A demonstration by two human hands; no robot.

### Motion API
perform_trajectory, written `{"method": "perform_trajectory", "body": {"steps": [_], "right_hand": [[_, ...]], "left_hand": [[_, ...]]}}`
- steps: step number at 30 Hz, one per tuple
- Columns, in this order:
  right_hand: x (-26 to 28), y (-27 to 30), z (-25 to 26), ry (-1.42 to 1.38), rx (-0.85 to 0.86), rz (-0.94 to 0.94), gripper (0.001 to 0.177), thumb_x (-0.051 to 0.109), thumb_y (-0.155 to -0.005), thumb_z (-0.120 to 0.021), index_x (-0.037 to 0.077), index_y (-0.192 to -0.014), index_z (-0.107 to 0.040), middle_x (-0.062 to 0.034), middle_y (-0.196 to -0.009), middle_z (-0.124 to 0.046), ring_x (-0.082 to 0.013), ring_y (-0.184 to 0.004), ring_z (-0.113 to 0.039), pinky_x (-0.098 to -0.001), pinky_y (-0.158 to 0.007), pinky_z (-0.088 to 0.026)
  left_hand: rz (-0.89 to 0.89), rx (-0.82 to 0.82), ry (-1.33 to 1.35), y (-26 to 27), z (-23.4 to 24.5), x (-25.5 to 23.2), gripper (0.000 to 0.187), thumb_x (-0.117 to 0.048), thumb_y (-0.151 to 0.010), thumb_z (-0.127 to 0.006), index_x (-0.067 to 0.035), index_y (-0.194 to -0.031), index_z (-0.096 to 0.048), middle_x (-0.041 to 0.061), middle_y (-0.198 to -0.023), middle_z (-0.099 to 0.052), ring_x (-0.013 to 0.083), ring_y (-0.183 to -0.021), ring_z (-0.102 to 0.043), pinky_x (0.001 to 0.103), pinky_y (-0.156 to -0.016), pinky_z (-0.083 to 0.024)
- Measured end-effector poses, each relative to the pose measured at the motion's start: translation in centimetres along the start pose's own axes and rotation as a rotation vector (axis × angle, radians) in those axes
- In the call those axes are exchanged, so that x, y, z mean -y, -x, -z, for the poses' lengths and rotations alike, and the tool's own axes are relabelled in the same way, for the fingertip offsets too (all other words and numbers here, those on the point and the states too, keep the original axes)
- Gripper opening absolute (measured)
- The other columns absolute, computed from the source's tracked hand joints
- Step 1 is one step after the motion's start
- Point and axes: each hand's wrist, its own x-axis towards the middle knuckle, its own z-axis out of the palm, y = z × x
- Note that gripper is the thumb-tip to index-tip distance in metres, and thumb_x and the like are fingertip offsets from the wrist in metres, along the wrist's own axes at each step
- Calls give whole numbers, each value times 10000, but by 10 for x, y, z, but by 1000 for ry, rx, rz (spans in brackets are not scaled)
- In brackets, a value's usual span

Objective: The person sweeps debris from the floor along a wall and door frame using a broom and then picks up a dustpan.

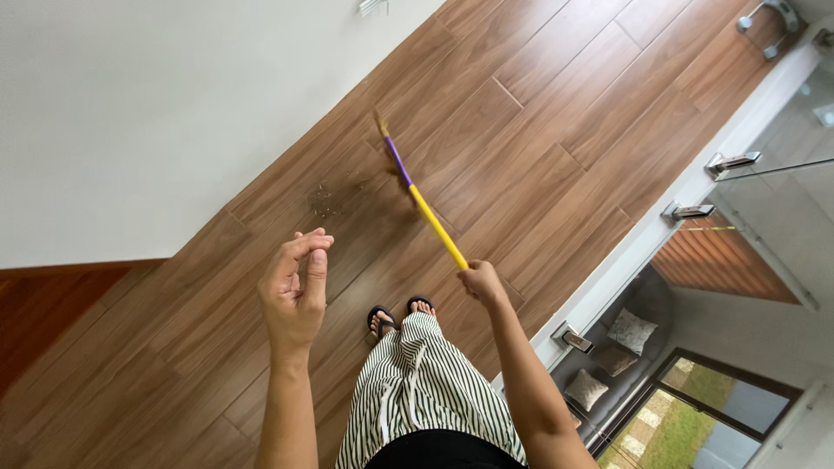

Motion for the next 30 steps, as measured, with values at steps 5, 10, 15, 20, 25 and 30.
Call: {"method": "perform_trajectory", "body": {"steps": [5,10,15,20,25,30], "right_hand": [[8,15,63,570,-302,70,427,350,-893,-673,176,-1282,-665,-103,-1076,-725,-270,-976,-690,-431,-836,-539],[-31,13,124,683,-365,-136,414,354,-919,-625,136,-1270,-656,-134,-1106,-710,-300,-985,-687,-445,-811,-534],[-136,5,142,233,-442,-400,345,257,-930,-616,-2,-1149,-680,-156,-833,-674,-266,-636,-655,-402,-528,-484],[-187,10,86,-729,-334,-654,259,-7,-880,-514,159,-1078,-492,-25,-632,-419,-161,-447,-407,-324,-413,-288],[-115,13,-28,-861,29,-641,136,193,-934,-595,144,-933,-468,14,-586,-385,-116,-438,-359,-266,-387,-290],[-57,3,-76,-668,422,-574,189,268,-965,-504,127,-839,-498,55,-514,-364,-81,-359,-293,-249,-336,-225]], "left_hand": [[-28,2,4,-4,-9,-4,95,-66,-1067,-590,-56,-1083,-683,49,-1088,-731,220,-1189,-695,440,-1230,-428],[-30,43,-4,1,-24,-2,92,-80,-1065,-597,-56,-1100,-678,62,-1132,-731,229,-1198,-689,450,-1219,-431],[-11,94,-64,12,-27,0,104,-79,-1066,-586,-63,-1085,-687,51,-1092,-737,229,-1216,-690,453,-1234,-431],[2,65,-68,17,-21,-1,99,-71,-1072,-588,-64,-1086,-686,49,-1098,-726,226,-1207,-687,452,-1233,-426],[-5,44,-44,22,-21,1,99,-69,-1077,-584,-60,-1099,-681,40,-1112,-725,219,-1223,-680,451,-1247,-423],[-11,61,-35,26,-29,-3,103,-63,-1076,-582,-59,-1097,-683,39,-1106,-723,220,-1216,-683,455,-1246,-420]]}}
